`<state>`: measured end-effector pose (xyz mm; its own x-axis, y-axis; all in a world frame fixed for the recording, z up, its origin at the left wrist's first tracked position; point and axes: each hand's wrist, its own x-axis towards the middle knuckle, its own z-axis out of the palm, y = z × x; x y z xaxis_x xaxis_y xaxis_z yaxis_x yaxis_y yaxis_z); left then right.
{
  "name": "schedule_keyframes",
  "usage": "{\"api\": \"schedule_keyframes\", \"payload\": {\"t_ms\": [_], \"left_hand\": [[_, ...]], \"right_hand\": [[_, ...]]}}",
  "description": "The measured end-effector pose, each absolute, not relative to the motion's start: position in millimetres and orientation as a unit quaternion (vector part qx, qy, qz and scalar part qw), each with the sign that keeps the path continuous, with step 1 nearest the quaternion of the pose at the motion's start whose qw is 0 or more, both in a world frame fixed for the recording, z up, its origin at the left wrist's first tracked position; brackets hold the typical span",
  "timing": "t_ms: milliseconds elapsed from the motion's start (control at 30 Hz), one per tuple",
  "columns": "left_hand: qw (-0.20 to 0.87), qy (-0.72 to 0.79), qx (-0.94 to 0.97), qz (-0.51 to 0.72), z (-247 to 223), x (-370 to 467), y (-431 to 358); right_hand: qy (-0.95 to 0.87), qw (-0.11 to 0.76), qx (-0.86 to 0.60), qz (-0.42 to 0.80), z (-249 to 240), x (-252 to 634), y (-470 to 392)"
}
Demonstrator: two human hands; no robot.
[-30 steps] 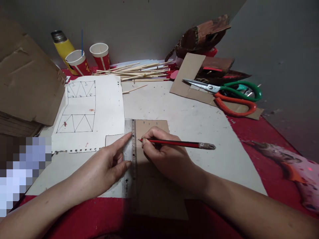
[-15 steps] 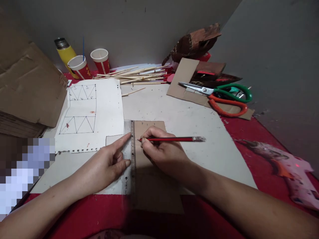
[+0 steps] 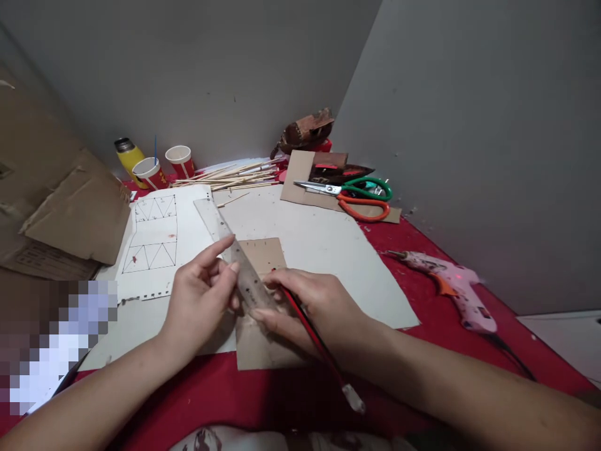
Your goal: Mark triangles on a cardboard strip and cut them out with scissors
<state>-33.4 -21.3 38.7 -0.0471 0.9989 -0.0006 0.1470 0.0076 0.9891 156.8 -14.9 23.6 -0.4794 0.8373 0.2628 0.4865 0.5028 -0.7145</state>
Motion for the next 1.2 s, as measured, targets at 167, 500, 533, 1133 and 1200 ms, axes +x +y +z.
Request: {"api": "schedule_keyframes", "payload": {"t_ms": [167,500,533,1133,1200], "left_hand": [[0.421,0.505,0.556,0.509,36.7,-2.2,-8.2],[0.236,0.554,0.736,0.309,5.0,-51.9,-35.5],[0.202,0.566,0.746,0.286,-0.5,-60.5,-40.0],[0.082,0.425,0.878,0.205,-19.9,-50.4,-69.8],[0.083,0.403,0.889,0.201,-17.2,-49.9,-68.5]], "right_hand": [[-0.794,0.312,-0.470,0.228,30.9,161.5,-12.6],[-0.803,0.310,-0.485,0.155,13.1,231.1,6.6],[-0.813,0.301,-0.475,0.151,10.4,239.7,7.0],[-0.907,0.117,-0.363,0.181,3.9,256.8,-0.3],[-0.905,0.125,-0.366,0.179,1.6,260.8,-3.6]]}}
